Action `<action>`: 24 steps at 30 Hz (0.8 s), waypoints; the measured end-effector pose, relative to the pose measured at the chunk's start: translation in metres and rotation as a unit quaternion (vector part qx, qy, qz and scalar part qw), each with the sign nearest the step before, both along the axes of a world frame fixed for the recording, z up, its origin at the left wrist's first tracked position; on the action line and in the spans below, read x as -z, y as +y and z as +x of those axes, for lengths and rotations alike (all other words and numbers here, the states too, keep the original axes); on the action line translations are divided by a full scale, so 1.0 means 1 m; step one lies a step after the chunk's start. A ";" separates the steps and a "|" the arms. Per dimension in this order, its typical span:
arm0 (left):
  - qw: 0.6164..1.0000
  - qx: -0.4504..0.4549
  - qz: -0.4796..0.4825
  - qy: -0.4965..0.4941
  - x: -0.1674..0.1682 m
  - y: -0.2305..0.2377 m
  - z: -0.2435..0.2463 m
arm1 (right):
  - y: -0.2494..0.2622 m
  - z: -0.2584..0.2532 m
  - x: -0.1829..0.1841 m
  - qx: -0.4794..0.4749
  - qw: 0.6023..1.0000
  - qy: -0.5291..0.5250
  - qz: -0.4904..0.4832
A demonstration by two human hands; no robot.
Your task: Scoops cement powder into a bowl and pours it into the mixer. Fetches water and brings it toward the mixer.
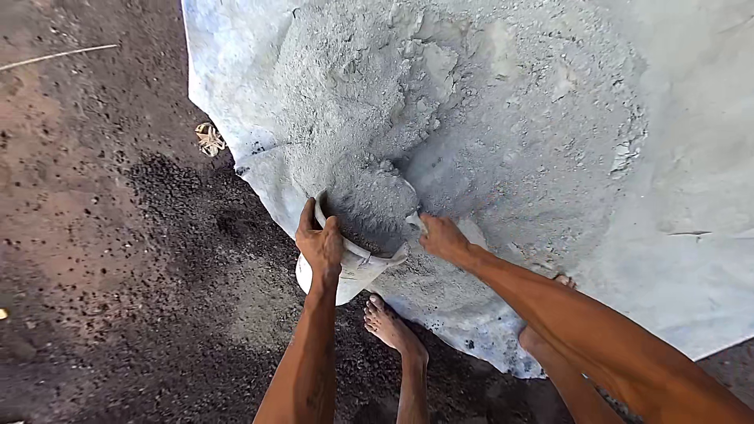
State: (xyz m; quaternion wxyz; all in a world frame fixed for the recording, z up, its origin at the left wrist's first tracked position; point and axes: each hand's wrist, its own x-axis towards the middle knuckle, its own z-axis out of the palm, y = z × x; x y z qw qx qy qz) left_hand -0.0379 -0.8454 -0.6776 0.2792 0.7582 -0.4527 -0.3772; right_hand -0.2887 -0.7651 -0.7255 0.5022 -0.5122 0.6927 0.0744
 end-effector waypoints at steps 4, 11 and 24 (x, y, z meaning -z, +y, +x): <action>0.996 -0.023 -0.037 0.079 -0.012 0.024 0.031 | 0.017 0.051 -0.045 -0.077 0.996 0.016 -0.032; 0.977 -0.084 -0.046 0.190 -0.040 0.099 0.118 | 0.077 0.127 -0.119 -0.082 0.993 -0.075 -0.031; 0.939 -0.297 0.034 0.172 -0.025 0.163 0.182 | 0.140 -0.079 -0.018 0.336 0.926 0.136 -0.107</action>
